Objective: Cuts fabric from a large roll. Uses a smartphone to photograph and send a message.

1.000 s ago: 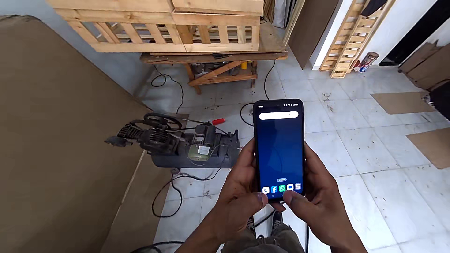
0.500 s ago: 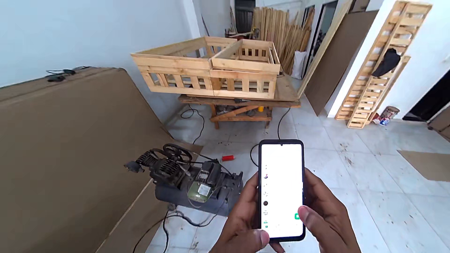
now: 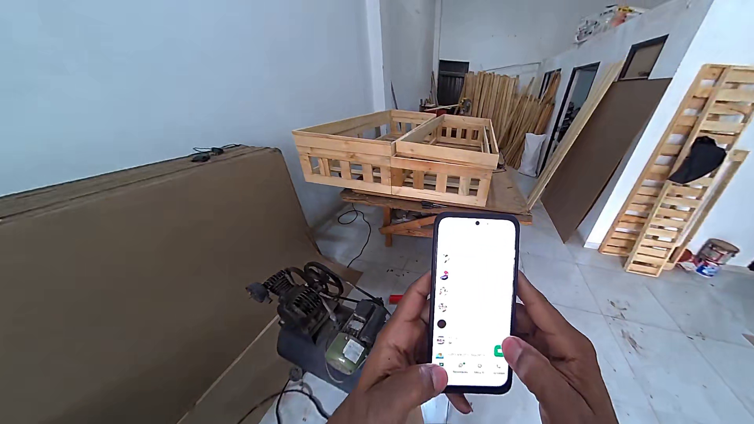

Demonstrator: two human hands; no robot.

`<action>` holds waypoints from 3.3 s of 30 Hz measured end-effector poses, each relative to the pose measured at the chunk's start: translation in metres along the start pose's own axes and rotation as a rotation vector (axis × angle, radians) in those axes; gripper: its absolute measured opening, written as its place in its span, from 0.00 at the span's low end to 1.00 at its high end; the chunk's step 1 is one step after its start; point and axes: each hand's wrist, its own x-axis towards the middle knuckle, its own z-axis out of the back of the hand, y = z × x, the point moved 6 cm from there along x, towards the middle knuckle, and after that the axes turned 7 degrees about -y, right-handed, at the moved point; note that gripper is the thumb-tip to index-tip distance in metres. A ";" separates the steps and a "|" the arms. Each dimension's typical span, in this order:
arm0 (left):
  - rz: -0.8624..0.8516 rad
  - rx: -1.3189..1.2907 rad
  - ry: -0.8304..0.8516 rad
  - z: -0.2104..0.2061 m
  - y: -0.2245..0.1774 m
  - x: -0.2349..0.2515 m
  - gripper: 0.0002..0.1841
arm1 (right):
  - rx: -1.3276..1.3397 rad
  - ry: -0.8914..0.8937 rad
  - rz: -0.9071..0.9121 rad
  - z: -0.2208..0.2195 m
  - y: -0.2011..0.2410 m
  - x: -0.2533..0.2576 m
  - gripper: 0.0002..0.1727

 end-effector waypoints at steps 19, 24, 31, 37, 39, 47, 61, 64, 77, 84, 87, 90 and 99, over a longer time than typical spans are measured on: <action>0.012 0.021 0.024 -0.004 0.006 -0.003 0.43 | -0.227 -0.334 -0.048 0.001 0.018 0.041 0.18; 0.015 0.023 0.021 -0.002 0.003 -0.006 0.43 | -0.232 -0.325 -0.074 -0.004 0.015 0.037 0.19; 0.013 0.015 -0.009 0.005 -0.004 -0.012 0.43 | -0.259 -0.292 -0.087 -0.015 0.015 0.032 0.20; 0.010 0.052 -0.002 0.004 -0.005 -0.017 0.44 | -0.313 -0.374 -0.149 -0.024 0.017 0.032 0.22; 0.015 0.041 -0.001 0.006 -0.007 -0.018 0.44 | -0.266 -0.315 -0.098 -0.024 0.018 0.030 0.20; -0.005 -0.014 -0.015 0.012 -0.020 -0.016 0.42 | -0.015 -0.097 -0.006 -0.027 0.016 0.014 0.25; -0.007 -0.015 -0.018 0.014 -0.043 -0.012 0.41 | 0.159 0.117 -0.048 -0.049 0.015 -0.009 0.40; -0.011 -0.004 -0.024 0.013 -0.044 -0.013 0.41 | 0.139 0.080 -0.049 -0.052 0.016 -0.010 0.41; 0.017 -0.009 -0.013 0.013 -0.045 -0.018 0.42 | 0.082 0.025 -0.009 -0.052 0.016 -0.014 0.40; 0.022 -0.008 0.004 0.010 -0.040 -0.018 0.43 | -0.035 -0.073 0.039 -0.041 0.021 -0.003 0.34; 0.018 -0.016 -0.003 0.010 -0.039 -0.017 0.43 | -0.019 -0.079 0.049 -0.039 0.022 0.000 0.31; 0.022 -0.007 -0.010 0.011 -0.037 -0.016 0.43 | -0.019 -0.101 0.054 -0.036 0.022 0.004 0.28; 0.012 0.013 -0.003 0.013 -0.035 -0.013 0.42 | -0.061 -0.152 0.039 -0.032 0.021 0.012 0.20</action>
